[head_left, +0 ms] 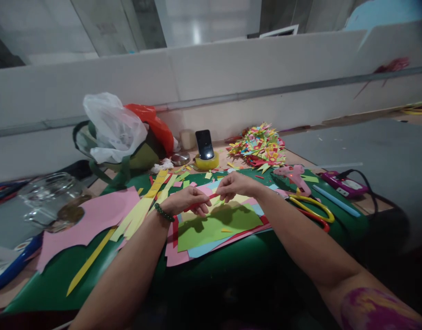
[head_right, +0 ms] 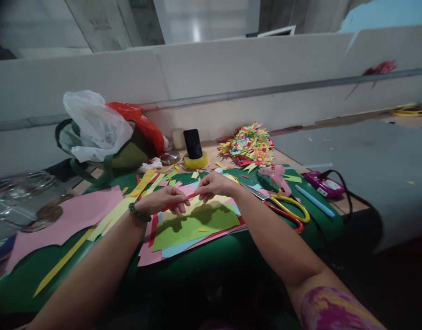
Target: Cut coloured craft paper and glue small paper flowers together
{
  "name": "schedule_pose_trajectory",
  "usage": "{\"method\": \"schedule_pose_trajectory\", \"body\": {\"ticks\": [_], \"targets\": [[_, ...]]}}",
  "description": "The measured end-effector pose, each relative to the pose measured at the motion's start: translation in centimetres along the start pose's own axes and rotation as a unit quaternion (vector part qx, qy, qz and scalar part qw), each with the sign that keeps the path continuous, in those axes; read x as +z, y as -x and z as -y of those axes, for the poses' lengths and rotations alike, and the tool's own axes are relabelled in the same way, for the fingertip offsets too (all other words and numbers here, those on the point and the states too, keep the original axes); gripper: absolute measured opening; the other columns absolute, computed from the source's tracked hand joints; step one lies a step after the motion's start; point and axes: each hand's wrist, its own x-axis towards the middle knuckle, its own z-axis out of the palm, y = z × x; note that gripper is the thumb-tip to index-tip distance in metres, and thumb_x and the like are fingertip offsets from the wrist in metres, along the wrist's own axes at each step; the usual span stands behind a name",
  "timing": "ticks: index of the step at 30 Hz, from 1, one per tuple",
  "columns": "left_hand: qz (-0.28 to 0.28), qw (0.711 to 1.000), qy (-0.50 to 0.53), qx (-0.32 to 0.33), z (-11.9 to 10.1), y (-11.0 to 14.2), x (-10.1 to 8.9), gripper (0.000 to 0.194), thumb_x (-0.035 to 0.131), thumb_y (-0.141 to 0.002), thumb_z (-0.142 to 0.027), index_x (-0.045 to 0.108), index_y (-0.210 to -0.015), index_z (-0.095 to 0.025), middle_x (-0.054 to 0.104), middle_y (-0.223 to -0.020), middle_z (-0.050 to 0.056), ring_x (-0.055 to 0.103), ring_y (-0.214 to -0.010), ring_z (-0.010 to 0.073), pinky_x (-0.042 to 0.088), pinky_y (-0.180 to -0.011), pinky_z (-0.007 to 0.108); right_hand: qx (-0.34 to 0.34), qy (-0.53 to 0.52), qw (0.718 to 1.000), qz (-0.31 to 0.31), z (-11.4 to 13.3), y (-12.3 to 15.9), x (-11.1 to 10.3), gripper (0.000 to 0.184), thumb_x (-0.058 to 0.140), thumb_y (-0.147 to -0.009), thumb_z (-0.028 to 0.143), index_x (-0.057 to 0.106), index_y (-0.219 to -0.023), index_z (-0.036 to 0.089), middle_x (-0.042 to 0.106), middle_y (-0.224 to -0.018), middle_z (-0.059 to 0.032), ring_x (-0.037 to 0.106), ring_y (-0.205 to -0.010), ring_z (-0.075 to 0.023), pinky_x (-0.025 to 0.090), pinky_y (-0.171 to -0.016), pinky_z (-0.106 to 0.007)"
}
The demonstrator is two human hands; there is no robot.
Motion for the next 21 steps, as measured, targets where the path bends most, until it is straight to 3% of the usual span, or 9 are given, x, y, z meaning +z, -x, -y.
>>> {"method": "schedule_pose_trajectory", "body": {"ticks": [5, 12, 18, 21], "targets": [[-0.006, 1.000, -0.019, 0.013, -0.1, -0.1, 0.3, 0.045, 0.074, -0.065, -0.056, 0.068, -0.075, -0.012, 0.072, -0.064, 0.006, 0.067, -0.055, 0.0143, 0.047, -0.055, 0.023, -0.022, 0.025, 0.999, 0.027, -0.1, -0.2, 0.7, 0.037, 0.083, -0.057, 0.046, 0.071, -0.069, 0.013, 0.068, -0.058, -0.0008, 0.064, -0.057, -0.0092, 0.049, -0.054, -0.017], [0.003, 1.000, -0.014, 0.017, -0.1, -0.2, 0.8, 0.049, 0.075, -0.063, -0.057, 0.065, -0.080, -0.013, 0.070, -0.061, 0.005, 0.066, -0.055, 0.0157, 0.048, -0.056, 0.024, -0.031, 0.021, 0.999, 0.032, -0.1, -0.5, 1.1, 0.035, 0.083, -0.055, 0.044, 0.070, -0.065, 0.012, 0.065, -0.055, -0.0005, 0.061, -0.053, -0.0094, 0.050, -0.055, -0.019], [0.003, 0.999, -0.030, 0.033, -0.1, -0.2, 0.6, 0.049, 0.074, -0.064, -0.058, 0.067, -0.080, -0.012, 0.074, -0.079, 0.009, 0.068, -0.060, 0.0159, 0.044, -0.052, 0.023, -0.035, 0.030, 0.998, 0.033, -0.3, -0.6, 1.0, 0.033, 0.082, -0.057, 0.042, 0.069, -0.064, 0.012, 0.064, -0.052, 0.0004, 0.060, -0.052, -0.0086, 0.049, -0.054, -0.019], [0.011, 1.000, -0.018, 0.014, 0.1, -0.2, 0.3, 0.051, 0.074, -0.064, -0.059, 0.068, -0.079, -0.011, 0.074, -0.077, 0.010, 0.068, -0.061, 0.0167, 0.044, -0.054, 0.023, -0.030, 0.015, 0.999, 0.030, -0.5, -0.7, 0.9, 0.035, 0.083, -0.055, 0.042, 0.069, -0.064, 0.012, 0.064, -0.052, 0.0008, 0.060, -0.052, -0.0087, 0.050, -0.054, -0.019]]}}
